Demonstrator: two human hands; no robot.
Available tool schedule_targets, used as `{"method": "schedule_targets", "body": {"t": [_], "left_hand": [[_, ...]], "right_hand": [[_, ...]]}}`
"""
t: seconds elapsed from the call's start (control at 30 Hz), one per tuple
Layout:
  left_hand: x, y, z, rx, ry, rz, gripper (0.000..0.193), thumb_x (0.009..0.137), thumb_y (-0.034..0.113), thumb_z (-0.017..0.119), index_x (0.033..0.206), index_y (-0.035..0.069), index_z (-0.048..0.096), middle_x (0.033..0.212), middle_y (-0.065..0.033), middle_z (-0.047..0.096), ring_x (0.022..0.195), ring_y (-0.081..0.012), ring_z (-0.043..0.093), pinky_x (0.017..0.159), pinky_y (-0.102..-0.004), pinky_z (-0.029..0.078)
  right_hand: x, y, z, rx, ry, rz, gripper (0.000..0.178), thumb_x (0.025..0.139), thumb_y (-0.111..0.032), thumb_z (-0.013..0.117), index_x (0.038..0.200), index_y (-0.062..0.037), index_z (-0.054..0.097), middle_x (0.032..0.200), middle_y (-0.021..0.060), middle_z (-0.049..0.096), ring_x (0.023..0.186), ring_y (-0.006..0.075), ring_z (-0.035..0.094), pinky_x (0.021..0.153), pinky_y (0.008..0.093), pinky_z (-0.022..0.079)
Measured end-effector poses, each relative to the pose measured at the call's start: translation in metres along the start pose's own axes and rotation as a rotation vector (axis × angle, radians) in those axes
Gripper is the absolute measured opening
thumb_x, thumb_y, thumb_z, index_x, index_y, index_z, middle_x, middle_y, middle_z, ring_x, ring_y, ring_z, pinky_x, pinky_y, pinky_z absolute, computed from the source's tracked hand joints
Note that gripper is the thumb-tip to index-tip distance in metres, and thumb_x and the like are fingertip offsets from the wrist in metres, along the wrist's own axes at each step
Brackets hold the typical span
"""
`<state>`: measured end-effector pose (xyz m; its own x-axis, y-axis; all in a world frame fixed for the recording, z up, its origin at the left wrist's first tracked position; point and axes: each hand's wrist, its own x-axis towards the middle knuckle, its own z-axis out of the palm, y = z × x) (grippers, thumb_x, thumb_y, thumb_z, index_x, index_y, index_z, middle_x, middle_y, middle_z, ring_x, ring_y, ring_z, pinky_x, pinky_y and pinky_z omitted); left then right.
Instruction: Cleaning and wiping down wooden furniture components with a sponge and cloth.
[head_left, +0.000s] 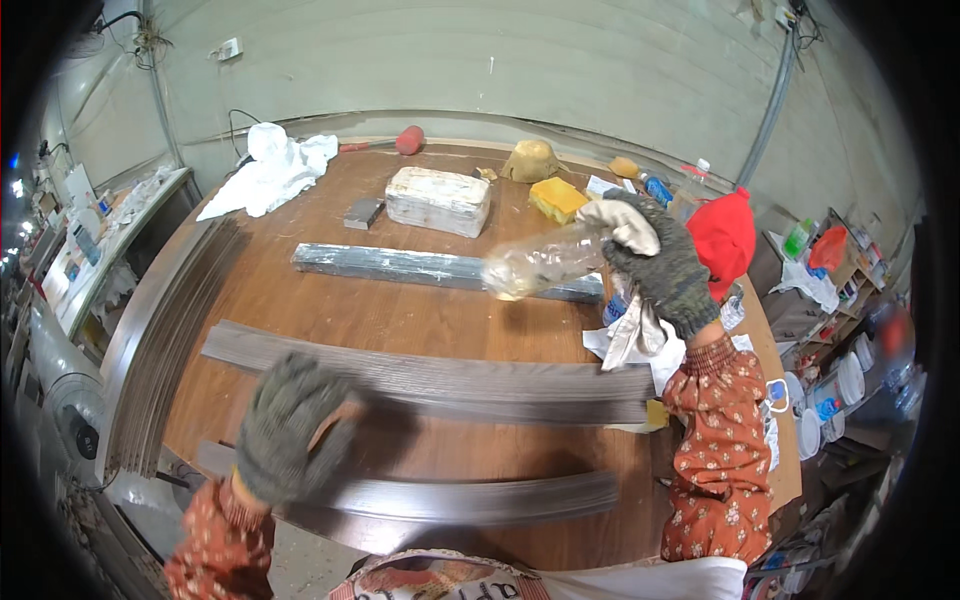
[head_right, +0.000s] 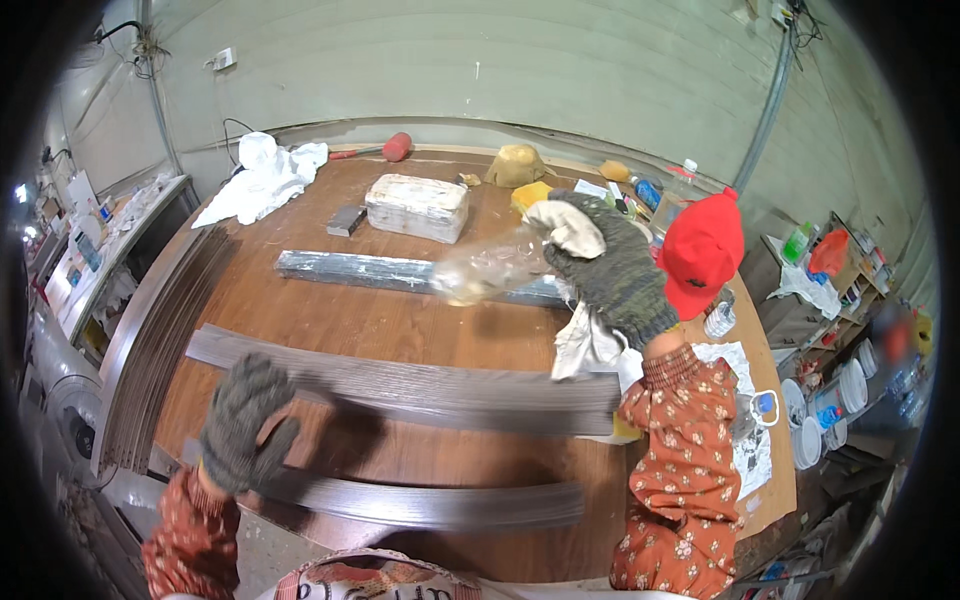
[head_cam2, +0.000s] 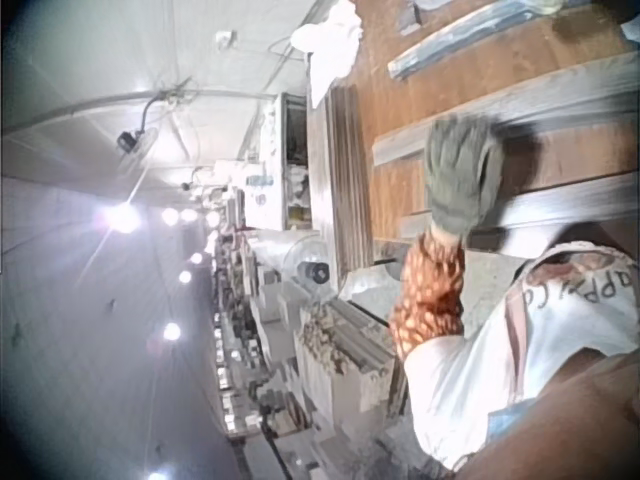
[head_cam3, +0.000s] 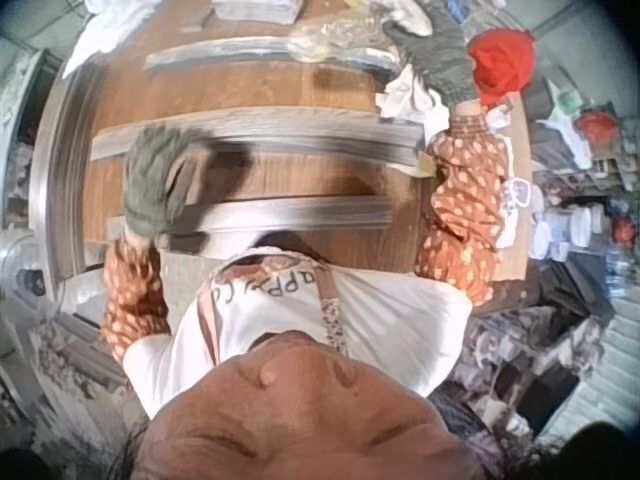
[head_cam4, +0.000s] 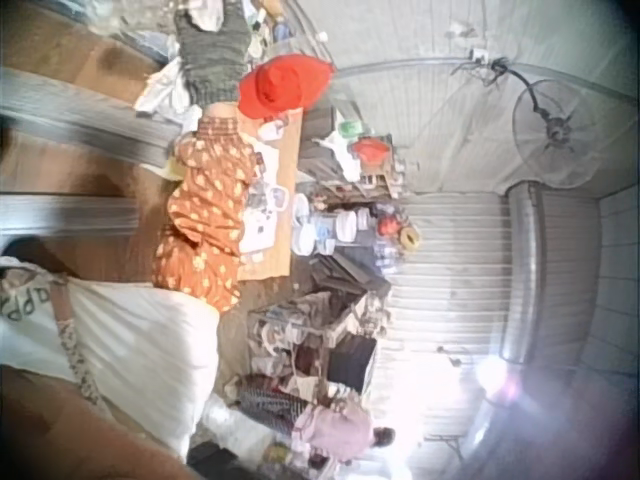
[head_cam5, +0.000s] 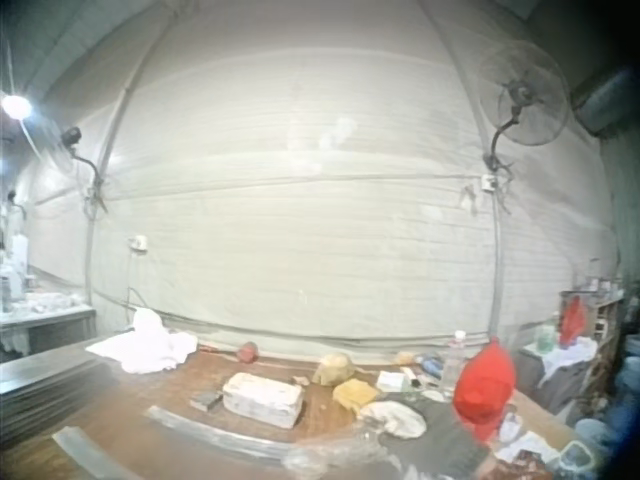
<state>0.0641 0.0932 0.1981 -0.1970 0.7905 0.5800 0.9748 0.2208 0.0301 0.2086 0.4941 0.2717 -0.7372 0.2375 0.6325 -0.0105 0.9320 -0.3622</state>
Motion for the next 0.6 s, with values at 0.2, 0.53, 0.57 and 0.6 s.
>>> {"method": "schedule_targets", "body": {"t": [0.2, 0.53, 0.57, 0.6], "left_hand": [[0.129, 0.048, 0.001, 0.288, 0.263, 0.236, 0.056, 0.073, 0.029, 0.072, 0.122, 0.007, 0.057, 0.121, -0.0144, 0.055, 0.112, -0.0340, 0.054, 0.098, -0.0474, 0.043], [0.205, 0.079, 0.009, 0.499, -0.213, 0.592, 0.028, 0.076, 0.020, 0.060, 0.101, 0.007, 0.063, 0.094, -0.0108, 0.059, 0.086, -0.0265, 0.056, 0.072, -0.0416, 0.046], [0.210, 0.073, 0.007, 0.202, -0.112, 0.728, 0.025, 0.077, 0.021, 0.060, 0.099, 0.009, 0.064, 0.093, -0.0100, 0.060, 0.088, -0.0254, 0.056, 0.075, -0.0432, 0.045], [0.208, 0.066, 0.006, 0.209, -0.123, 0.697, 0.025, 0.077, 0.021, 0.060, 0.099, 0.009, 0.064, 0.093, -0.0100, 0.060, 0.088, -0.0254, 0.056, 0.075, -0.0432, 0.045]], "right_hand": [[-0.049, -0.040, 0.030, 1.033, -0.076, 0.305, 0.049, 0.080, -0.022, 0.072, 0.122, -0.0013, 0.058, 0.110, 0.0068, 0.064, 0.098, 0.0151, 0.061, 0.087, 0.0281, 0.049], [-0.120, -0.005, 0.122, 1.603, 0.150, 0.400, 0.051, 0.095, -0.022, 0.056, 0.142, -0.0141, 0.037, 0.128, 0.0156, 0.056, 0.100, 0.0240, 0.063, 0.088, 0.0295, 0.051], [-0.121, 0.000, 0.125, 1.781, 0.129, 0.435, 0.056, 0.096, -0.028, 0.055, 0.147, -0.0191, 0.033, 0.131, 0.0174, 0.054, 0.100, 0.0268, 0.063, 0.089, 0.0304, 0.050], [-0.114, 0.002, 0.133, 1.795, 0.095, 0.444, 0.056, 0.096, -0.028, 0.055, 0.147, -0.0191, 0.033, 0.131, 0.0174, 0.054, 0.100, 0.0268, 0.063, 0.089, 0.0304, 0.050]]}}
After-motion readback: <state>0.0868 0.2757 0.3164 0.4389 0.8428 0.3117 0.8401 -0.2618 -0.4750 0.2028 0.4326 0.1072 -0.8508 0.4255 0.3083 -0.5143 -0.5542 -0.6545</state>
